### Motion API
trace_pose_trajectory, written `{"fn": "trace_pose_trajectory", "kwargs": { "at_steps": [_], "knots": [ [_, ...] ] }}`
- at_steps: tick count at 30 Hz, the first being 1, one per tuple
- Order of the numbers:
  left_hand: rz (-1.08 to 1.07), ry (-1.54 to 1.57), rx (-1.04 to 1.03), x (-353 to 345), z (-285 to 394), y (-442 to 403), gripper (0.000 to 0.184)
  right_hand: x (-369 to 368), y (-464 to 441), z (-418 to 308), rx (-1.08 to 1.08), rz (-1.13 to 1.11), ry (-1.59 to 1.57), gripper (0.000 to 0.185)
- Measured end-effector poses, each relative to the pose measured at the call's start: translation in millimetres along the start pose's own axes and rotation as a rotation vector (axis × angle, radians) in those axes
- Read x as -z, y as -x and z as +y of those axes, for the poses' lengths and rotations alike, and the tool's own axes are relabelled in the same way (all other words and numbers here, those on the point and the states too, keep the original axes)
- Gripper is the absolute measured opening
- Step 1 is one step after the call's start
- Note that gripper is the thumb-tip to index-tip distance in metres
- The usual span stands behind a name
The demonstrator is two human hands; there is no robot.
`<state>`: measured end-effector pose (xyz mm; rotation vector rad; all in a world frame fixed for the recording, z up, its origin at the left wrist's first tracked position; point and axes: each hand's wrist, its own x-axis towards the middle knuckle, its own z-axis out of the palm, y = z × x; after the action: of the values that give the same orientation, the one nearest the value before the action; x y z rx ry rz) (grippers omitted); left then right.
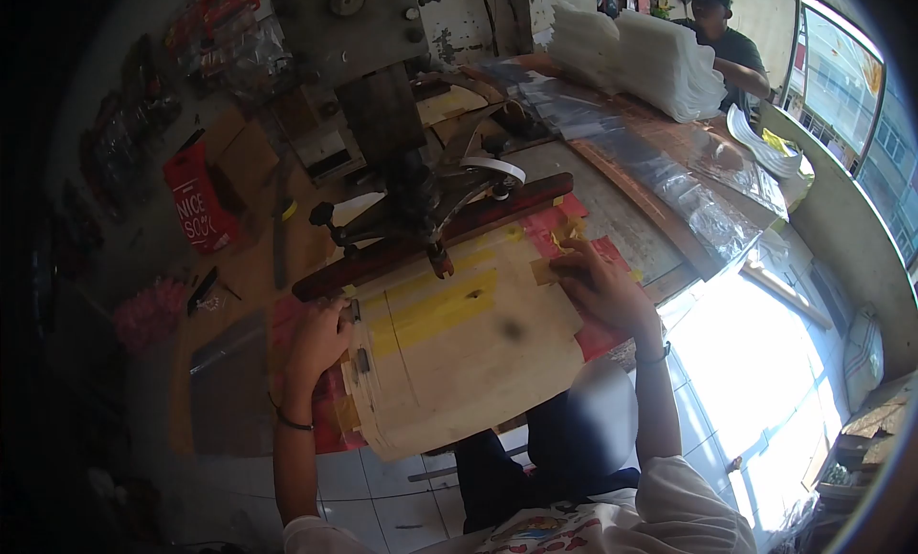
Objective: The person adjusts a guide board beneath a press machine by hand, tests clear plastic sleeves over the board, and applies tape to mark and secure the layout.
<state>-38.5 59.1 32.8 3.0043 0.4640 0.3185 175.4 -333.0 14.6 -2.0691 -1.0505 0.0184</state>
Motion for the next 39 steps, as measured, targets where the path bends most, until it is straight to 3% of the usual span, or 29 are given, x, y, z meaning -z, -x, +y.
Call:
{"fn": "trace_pose_trajectory", "kwargs": {
  "at_steps": [5,12,15,18,24,27,33,36,39],
  "knots": [
    [-0.091,0.036,0.082,5.4,4.6,-2.8,0.041,-0.9,-0.6,3.7,0.006,0.016,-0.011,0.051],
    [0.058,0.166,-0.060,-2.9,-23.7,-4.8,0.030,-6.5,-0.5,-0.4,-0.032,0.023,-0.030,0.051],
    [-0.099,0.208,0.054,13.1,-22.5,-5.9,0.030,-9.4,-0.8,0.0,-0.020,0.028,-0.065,0.051],
    [-0.004,0.242,-0.048,-4.3,-28.3,-7.9,0.032,-8.0,-0.2,0.7,-0.015,0.032,-0.034,0.051],
    [-0.090,0.175,0.030,2.7,-17.8,-9.3,0.039,-7.3,1.0,7.9,0.033,0.031,-0.076,0.050],
    [0.021,0.006,-0.131,2.7,-23.9,-1.0,0.039,-6.6,1.9,11.8,0.059,0.019,-0.084,0.051],
    [0.002,-0.020,0.132,45.4,37.8,20.6,0.037,-3.5,0.3,16.8,0.134,0.023,-0.025,0.048],
    [-0.243,-0.103,0.134,32.3,44.1,11.5,0.036,-1.6,2.8,8.9,0.092,0.036,-0.143,0.044],
    [-0.006,-0.184,-0.046,50.5,83.6,18.6,0.031,-0.7,3.9,15.8,0.144,0.037,-0.129,0.043]
  ]
}}
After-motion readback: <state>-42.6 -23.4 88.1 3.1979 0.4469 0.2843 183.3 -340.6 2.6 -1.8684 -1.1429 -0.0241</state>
